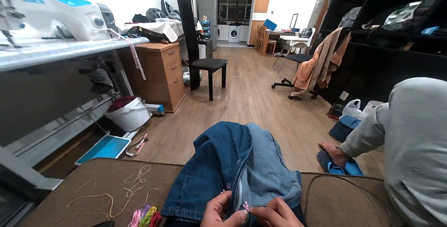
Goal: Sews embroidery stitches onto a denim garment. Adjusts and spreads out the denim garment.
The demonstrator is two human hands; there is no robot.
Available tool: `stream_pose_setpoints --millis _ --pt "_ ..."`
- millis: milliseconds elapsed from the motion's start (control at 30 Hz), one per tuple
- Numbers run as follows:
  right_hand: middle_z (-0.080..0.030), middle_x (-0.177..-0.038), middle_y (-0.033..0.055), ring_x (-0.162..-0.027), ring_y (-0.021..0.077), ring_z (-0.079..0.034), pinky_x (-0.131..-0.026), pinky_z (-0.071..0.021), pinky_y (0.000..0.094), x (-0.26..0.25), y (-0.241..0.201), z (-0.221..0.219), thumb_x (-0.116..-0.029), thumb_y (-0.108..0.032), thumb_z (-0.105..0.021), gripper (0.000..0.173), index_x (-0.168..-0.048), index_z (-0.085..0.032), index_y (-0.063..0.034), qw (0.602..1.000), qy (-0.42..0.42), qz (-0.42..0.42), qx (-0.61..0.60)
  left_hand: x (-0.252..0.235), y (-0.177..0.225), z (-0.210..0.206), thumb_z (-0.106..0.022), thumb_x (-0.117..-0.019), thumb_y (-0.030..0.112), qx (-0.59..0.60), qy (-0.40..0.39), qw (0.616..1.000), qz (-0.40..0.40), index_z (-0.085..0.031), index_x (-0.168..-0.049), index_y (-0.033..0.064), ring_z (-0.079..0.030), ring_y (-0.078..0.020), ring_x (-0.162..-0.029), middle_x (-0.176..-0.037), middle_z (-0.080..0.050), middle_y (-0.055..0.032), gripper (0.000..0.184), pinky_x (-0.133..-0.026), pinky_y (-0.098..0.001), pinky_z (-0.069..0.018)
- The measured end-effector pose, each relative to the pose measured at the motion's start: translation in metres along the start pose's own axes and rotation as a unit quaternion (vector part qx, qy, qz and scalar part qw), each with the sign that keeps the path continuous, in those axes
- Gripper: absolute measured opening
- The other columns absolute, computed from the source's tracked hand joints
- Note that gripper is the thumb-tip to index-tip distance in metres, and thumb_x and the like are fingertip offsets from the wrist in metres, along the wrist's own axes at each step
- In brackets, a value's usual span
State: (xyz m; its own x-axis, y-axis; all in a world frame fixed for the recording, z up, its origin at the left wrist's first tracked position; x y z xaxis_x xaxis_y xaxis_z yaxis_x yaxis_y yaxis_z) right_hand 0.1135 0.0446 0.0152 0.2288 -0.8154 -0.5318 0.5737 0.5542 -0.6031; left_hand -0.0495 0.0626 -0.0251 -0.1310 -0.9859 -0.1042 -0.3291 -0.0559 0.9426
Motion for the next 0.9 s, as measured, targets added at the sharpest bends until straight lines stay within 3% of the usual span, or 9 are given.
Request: stream_pose_setpoints --millis 167,367,633,900 --pt "-0.063 -0.080 0.0169 -0.073 0.0223 -0.063 -0.070 -0.0548 0.0295 -0.001 -0.002 0.000 -0.0920 0.001 -0.063 0.018 -0.096 -0.080 -0.0032 1.000 0.006 0.003 0.016 0.000 0.000 0.000 -0.066 -0.0878 -0.008 -0.006 0.000 1.000 0.000 -0.067 -0.109 -0.0020 -0.072 -0.0090 -0.087 -0.095 -0.075 -0.0012 0.022 -0.084 -0.0304 -0.0604" --pt "-0.064 -0.082 0.0145 -0.077 0.0188 -0.063 -0.073 -0.0542 0.0266 -0.001 0.008 -0.001 -0.0904 0.001 -0.064 0.016 -0.094 -0.080 -0.0026 0.999 0.006 -0.016 -0.048 0.000 0.000 0.000 -0.067 -0.0878 -0.008 -0.003 -0.012 1.000 -0.006 -0.068 -0.110 -0.0012 -0.072 -0.0079 -0.087 -0.095 -0.076 -0.0002 0.023 -0.084 -0.0297 -0.0605" --pt "-0.063 -0.081 0.0125 -0.075 0.0132 -0.061 -0.069 -0.0518 0.0220 -0.002 0.014 -0.001 -0.0880 0.001 -0.067 0.013 -0.093 -0.079 -0.0009 0.994 0.000 -0.034 -0.104 0.000 0.001 -0.001 -0.067 -0.0877 -0.009 -0.003 -0.023 1.000 -0.006 -0.068 -0.109 -0.0009 -0.072 -0.0079 -0.088 -0.095 -0.076 -0.0004 0.023 -0.084 -0.0298 -0.0604" --pt "-0.064 -0.083 0.0143 -0.077 0.0154 -0.062 -0.073 -0.0524 0.0226 0.000 0.008 0.002 -0.0930 -0.006 -0.068 0.012 -0.095 -0.078 0.0001 0.998 0.022 -0.008 -0.063 0.000 0.001 0.000 -0.064 -0.0890 -0.008 0.016 0.000 1.000 -0.005 -0.067 -0.111 -0.0005 -0.072 -0.0083 -0.087 -0.095 -0.075 0.0002 0.024 -0.083 -0.0299 -0.0604"
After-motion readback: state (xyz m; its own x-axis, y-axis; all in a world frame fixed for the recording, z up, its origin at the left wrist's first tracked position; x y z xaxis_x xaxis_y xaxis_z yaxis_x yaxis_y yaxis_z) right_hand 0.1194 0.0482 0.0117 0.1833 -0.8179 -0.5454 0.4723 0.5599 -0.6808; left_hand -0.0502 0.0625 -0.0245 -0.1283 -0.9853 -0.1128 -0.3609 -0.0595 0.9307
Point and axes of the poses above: each hand's wrist, its own x-axis away from the middle knuckle, its own z-axis out of the back of the hand, y = z × x, the point moved 5 cm from there along -x, towards the middle knuckle
